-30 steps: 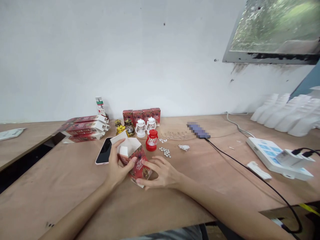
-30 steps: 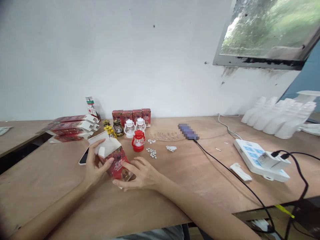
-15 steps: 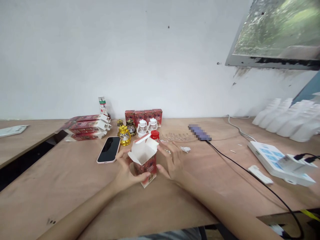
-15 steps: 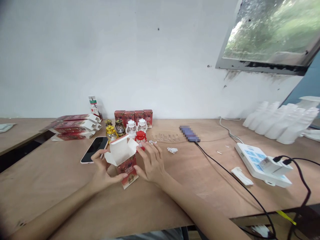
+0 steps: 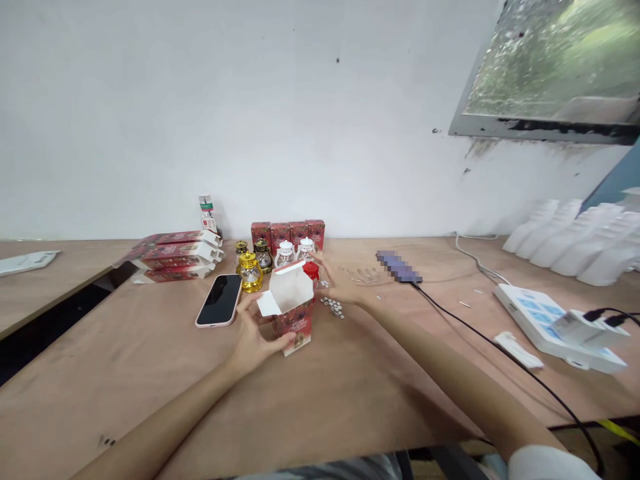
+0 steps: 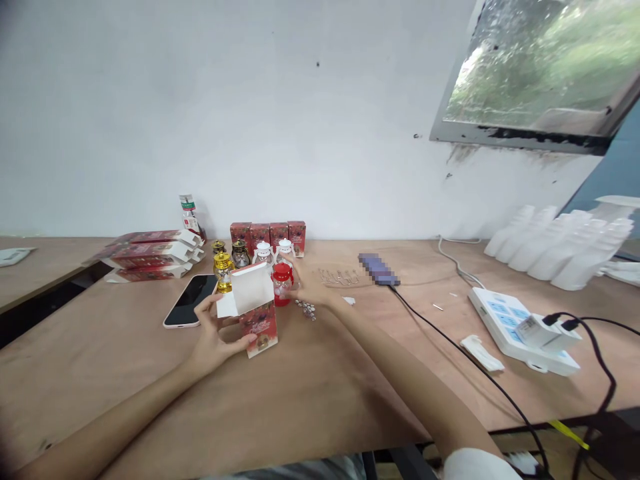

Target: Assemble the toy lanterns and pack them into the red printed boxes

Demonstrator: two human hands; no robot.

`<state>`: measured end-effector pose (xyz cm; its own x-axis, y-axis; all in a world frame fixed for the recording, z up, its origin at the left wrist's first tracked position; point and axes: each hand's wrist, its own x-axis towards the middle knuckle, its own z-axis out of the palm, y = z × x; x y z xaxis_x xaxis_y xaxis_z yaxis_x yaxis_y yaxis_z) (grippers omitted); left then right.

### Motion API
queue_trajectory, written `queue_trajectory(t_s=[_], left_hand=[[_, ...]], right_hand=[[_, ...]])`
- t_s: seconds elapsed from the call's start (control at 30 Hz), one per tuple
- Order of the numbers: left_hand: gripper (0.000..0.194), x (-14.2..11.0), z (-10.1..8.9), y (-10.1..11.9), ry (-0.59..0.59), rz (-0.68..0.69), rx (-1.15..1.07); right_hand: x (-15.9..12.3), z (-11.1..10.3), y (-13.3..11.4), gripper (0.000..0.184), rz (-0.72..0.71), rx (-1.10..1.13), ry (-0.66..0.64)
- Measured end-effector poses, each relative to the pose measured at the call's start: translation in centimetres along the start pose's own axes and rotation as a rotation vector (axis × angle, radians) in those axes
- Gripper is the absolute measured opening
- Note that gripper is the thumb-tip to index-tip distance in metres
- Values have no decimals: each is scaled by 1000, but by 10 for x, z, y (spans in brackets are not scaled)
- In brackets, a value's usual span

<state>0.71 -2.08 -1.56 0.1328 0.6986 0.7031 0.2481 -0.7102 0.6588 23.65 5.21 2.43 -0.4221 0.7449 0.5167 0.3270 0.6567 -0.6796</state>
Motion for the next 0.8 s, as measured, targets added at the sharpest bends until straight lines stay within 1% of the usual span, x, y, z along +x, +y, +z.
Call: queue_trajectory(t_s=[0.07, 0.13, 0.17, 0.23, 0.27, 0.3, 0.33, 0.37, 0.4, 0.47, 0.57, 0.63, 0.67, 0.7, 0.73, 0.8], left_hand=[[69, 2, -2, -2, 23, -23, 2], [68, 4, -3, -3, 35, -46, -13], [68, 5, -3, -3, 36, -56, -23], [68, 6, -4, -4, 34, -69, -28], [68, 6, -4, -4, 34, -71, -25], [69, 5, -3, -5, 34, -69, -21], [70, 5, -3, -5, 34, -66, -17], [71, 5, -3, -5, 34, -60, -14], [72, 4, -3, -6, 32, -51, -10], [75, 3, -3, -7, 25, -26, -2], [78, 1, -3, -8, 5, 44, 35], [81, -1, -3, -8, -6, 103, 83], [83, -1, -3, -8, -7, 132, 107], [85, -2, -2, -8, -4, 159, 125], [86, -3, -2, -8, 0, 180, 136], [88, -4, -1, -8, 8, 197, 130]], right_hand=[[6, 3, 2, 76, 1, 67, -44], [7, 8, 2, 72, 41, 182, -4], [6, 9, 2, 72, 78, 253, 50], [3, 9, 0, 73, 173, 416, 205], [1, 7, -2, 69, 221, 507, 281], [-1, 4, -5, 62, 264, 594, 337], [-3, 1, -9, 53, 298, 675, 366], [-5, -4, -13, 45, 318, 746, 369], [-8, -8, -19, 40, 326, 801, 348], [-12, -13, -34, 39, 319, 858, 268], [-18, -12, -61, 50, 291, 868, 92], [-18, -6, -82, 57, 261, 857, -33], [-17, -2, -91, 57, 240, 854, -75], [-14, 2, -100, 56, 222, 846, -102], [-11, 5, -107, 53, 210, 830, -102], [-1, 10, -116, 51, 192, 770, -42]])
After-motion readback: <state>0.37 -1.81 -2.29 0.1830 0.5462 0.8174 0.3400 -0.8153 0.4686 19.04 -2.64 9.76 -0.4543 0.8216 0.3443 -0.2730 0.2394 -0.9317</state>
